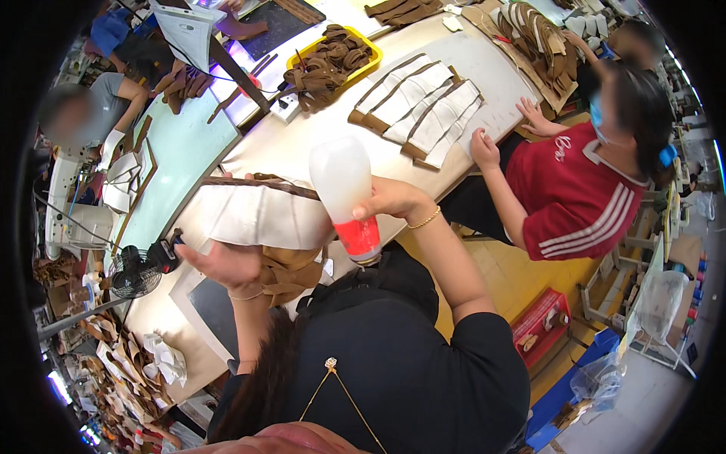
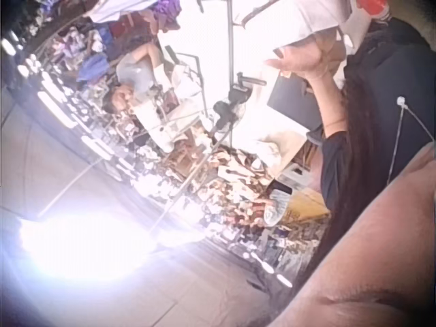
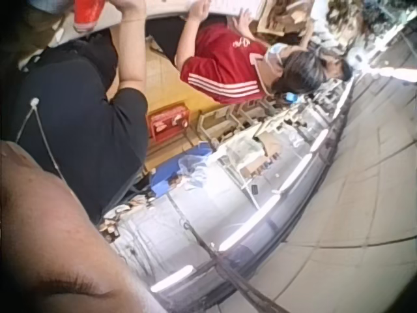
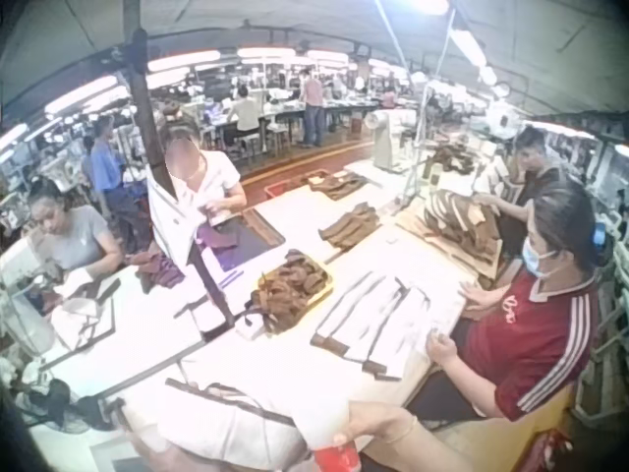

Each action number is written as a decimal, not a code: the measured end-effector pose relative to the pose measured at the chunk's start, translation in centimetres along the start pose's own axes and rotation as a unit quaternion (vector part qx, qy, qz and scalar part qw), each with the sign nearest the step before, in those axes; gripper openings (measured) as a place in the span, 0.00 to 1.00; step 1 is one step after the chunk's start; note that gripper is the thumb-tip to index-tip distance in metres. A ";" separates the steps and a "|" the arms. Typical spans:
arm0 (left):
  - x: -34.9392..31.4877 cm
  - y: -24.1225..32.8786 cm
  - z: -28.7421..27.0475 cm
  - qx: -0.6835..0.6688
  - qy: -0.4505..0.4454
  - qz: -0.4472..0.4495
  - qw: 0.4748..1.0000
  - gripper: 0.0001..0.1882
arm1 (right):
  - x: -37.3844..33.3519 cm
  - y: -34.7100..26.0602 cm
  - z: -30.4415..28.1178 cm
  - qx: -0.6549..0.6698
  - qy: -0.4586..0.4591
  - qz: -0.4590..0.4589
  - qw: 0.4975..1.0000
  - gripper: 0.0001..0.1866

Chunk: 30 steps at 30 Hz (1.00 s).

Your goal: The person repeatedly applies glue from a squeeze bottle to the edges of white fabric pieces with brown trim. They handle each piece one at a time, coating the edges, then place the piece back on the table. The process continues across multiple pieces without visible assembly.

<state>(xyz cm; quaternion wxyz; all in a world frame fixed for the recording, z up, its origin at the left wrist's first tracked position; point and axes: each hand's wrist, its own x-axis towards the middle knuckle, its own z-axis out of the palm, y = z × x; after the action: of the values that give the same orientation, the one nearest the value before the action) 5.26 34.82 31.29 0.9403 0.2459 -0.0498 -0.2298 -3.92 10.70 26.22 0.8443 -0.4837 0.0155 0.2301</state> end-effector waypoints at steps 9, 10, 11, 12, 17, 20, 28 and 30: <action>1.6 2.2 -7.6 0.578 -0.059 -0.094 0.808 0.59 | -0.7 2.2 -8.5 0.082 -0.098 0.134 0.983 0.37; 2.1 2.5 -6.2 0.621 -0.055 -0.097 0.776 0.59 | -0.3 2.2 -9.0 0.082 -0.110 0.152 0.979 0.37; 2.6 2.6 -4.6 0.583 -0.025 -0.098 0.807 0.58 | 0.2 1.5 -9.1 0.062 -0.115 0.179 0.975 0.38; 3.0 2.6 -4.2 0.602 -0.022 -0.095 0.793 0.55 | 0.8 1.8 -9.7 0.071 -0.098 0.167 0.979 0.37; 5.1 2.6 -2.9 0.696 -0.016 -0.089 0.712 0.42 | 1.8 0.3 -14.2 0.030 -0.069 0.143 0.987 0.36; 6.6 0.5 -3.5 0.823 -0.089 -0.040 0.560 0.33 | 1.0 -4.9 -19.6 -0.080 -0.068 0.186 0.977 0.36; 12.7 -17.3 -7.2 0.781 -0.092 -0.114 0.607 0.36 | 1.6 -18.7 -34.3 -0.273 0.095 0.225 0.931 0.39; 15.9 -22.2 -8.0 0.775 -0.067 -0.013 0.628 0.34 | 3.1 -21.4 -37.4 -0.311 0.136 0.275 0.900 0.37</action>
<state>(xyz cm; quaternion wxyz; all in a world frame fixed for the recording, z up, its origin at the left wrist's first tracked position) 12.00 13.91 13.19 0.3935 0.8688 -0.2690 -0.1343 14.80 -28.07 22.95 0.5436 -0.7249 0.1898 0.3782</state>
